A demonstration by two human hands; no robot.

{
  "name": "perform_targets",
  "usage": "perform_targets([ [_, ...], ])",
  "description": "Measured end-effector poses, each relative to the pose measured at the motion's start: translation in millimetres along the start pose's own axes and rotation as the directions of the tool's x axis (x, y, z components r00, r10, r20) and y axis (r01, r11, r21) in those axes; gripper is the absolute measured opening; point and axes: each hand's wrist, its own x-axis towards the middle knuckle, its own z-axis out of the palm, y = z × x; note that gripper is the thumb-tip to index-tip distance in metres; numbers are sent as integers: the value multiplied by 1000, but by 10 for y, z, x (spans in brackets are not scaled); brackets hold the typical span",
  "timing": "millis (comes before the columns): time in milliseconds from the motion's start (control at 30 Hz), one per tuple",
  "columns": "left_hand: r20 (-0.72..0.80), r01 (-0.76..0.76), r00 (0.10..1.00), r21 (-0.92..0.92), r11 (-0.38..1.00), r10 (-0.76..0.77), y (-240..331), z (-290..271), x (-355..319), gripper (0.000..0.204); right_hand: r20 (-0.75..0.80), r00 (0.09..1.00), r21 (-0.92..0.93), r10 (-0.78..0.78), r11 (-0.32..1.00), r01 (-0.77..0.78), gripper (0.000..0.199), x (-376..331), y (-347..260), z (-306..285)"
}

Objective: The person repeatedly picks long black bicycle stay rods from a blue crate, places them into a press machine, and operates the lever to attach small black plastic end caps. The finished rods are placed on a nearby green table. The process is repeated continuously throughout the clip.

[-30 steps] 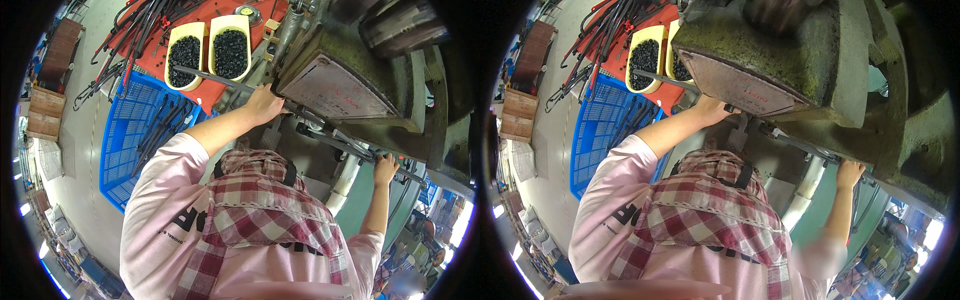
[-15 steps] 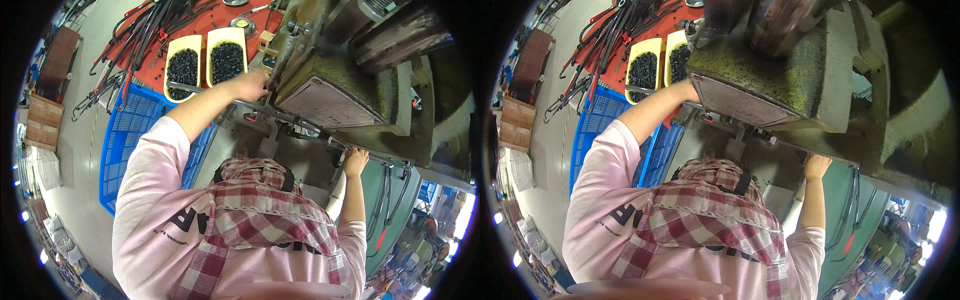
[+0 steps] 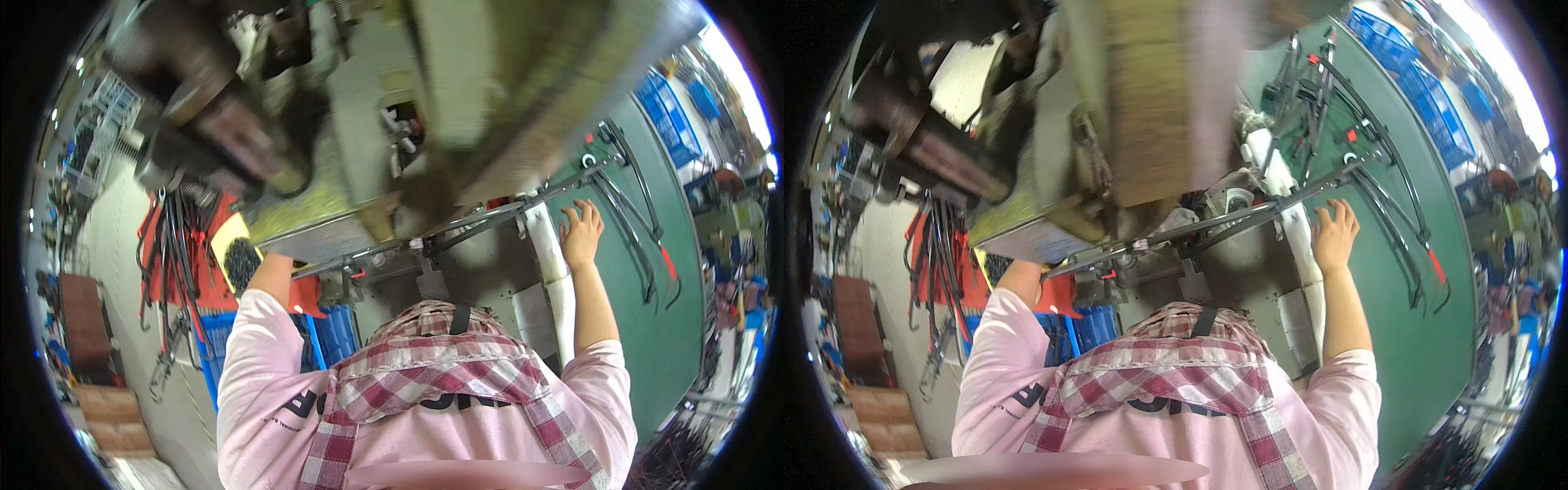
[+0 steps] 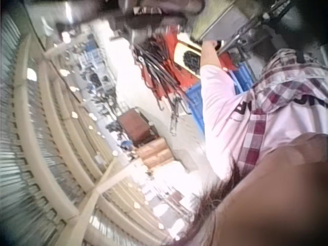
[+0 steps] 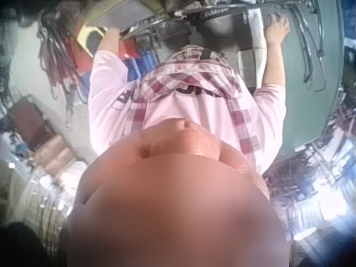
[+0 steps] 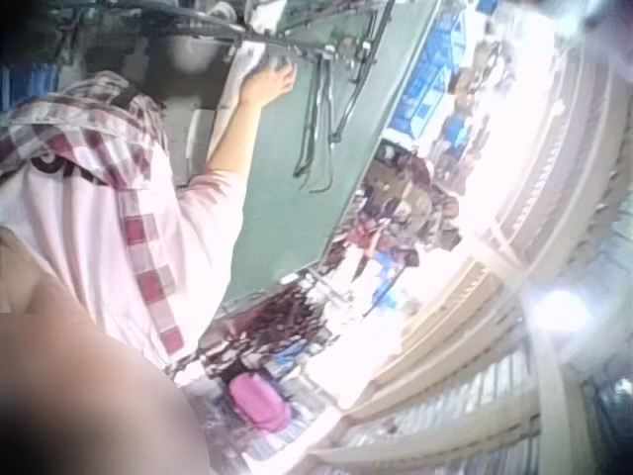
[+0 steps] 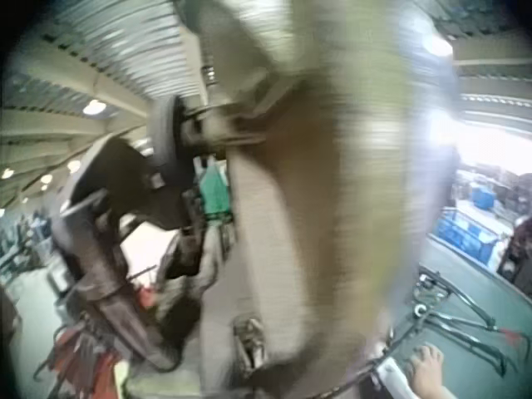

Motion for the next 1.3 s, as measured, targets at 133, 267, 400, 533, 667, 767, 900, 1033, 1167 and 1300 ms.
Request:
perform_targets([
  [133,-16,63,998,-21,998,-64,-68,-79,-177,27,36,981,-48,192,981,-190,32,-129,524,-78],
  [267,-6,132,991,-69,989,-132,-140,329,-560,26,80,941,-93,330,942,-322,30,-267,1211,-58],
  [400,23,262,965,-154,953,-262,-217,740,-1086,25,148,899,-143,411,909,-392,29,-242,1855,56],
  [533,-73,336,926,-285,898,-370,-31,548,-1386,24,194,855,-240,481,868,-434,35,-33,2519,178],
  [667,-292,260,857,-466,846,-425,383,212,-1587,24,220,835,-309,504,848,-431,50,378,3030,526],
  [767,-460,69,799,-570,819,-388,753,73,-1731,23,406,748,-267,525,851,-453,58,664,3275,728],
  [900,-578,-196,762,-638,745,-294,1298,69,-2107,23,443,751,-308,490,870,-386,65,729,3447,1088],
  [1033,-297,-255,848,-955,153,-439,1980,-145,-2570,29,448,788,-320,422,899,-299,64,857,3521,1170],
  [1167,-264,-230,890,-964,134,-371,2231,-272,-2533,15,471,800,-202,372,928,-313,61,533,3652,1224],
  [1300,-389,-327,797,-921,210,-462,2131,-145,-2392,13,501,735,-191,456,887,-420,68,46,3658,1010],
])
